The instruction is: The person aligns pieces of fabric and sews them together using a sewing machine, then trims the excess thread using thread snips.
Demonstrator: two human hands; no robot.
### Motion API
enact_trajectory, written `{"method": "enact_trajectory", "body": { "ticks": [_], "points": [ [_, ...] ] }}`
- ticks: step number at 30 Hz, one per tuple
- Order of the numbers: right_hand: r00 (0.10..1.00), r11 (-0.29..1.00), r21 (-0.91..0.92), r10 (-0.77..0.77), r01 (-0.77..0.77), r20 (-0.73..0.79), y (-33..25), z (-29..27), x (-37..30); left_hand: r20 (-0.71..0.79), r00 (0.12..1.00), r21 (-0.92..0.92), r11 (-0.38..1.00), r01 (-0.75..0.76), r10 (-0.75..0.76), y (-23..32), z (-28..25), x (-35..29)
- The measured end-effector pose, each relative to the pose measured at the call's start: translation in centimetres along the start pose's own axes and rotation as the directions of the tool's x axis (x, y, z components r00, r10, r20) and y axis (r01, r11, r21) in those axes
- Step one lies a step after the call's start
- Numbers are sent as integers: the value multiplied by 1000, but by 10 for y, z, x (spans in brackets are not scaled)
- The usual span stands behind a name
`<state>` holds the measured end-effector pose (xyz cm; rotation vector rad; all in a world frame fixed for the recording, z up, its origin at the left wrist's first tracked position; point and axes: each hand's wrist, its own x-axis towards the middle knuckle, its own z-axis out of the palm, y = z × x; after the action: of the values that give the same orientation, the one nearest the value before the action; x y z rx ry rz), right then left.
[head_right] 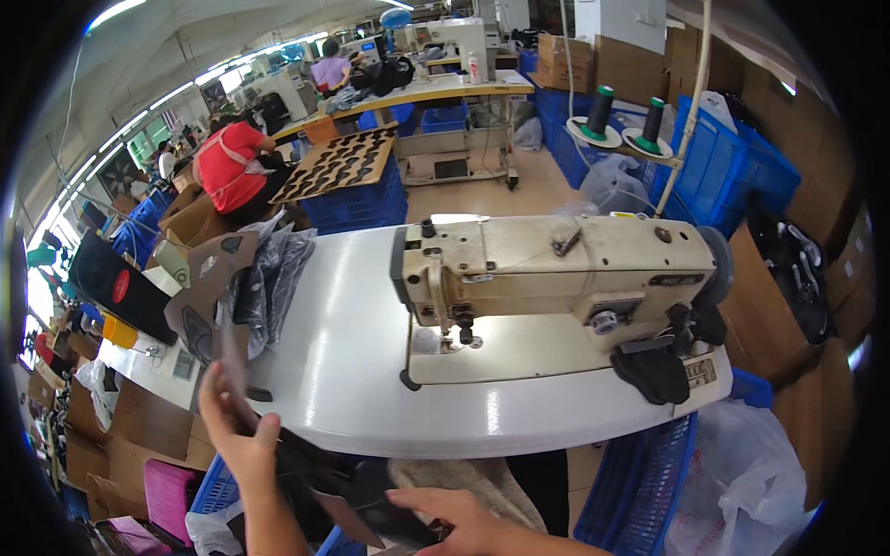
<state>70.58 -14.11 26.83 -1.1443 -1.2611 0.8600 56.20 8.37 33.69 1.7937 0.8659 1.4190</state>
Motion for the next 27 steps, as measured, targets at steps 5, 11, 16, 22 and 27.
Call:
{"method": "enact_trajectory", "body": {
  "ticks": [5,11,16,22,27],
  "points": [
    [976,970,107,216,-219,38,6,-33,-52,69,989,112,986,126,-134,-38,42,-41],
    [844,880,-32,444,-475,-302,29,-41,-75,209,917,236,928,289,-339,-91,70,-59],
    [516,933,292,359,-209,-778,48,-70,-70,368,837,332,898,289,-405,-83,88,-57],
    [413,918,388,384,-78,-826,61,-105,-58,804,398,592,528,-609,-443,-46,99,-45],
    [447,906,423,377,4,-811,66,-116,-54,974,219,225,376,-899,-59,-52,107,-22]
  ]
}}
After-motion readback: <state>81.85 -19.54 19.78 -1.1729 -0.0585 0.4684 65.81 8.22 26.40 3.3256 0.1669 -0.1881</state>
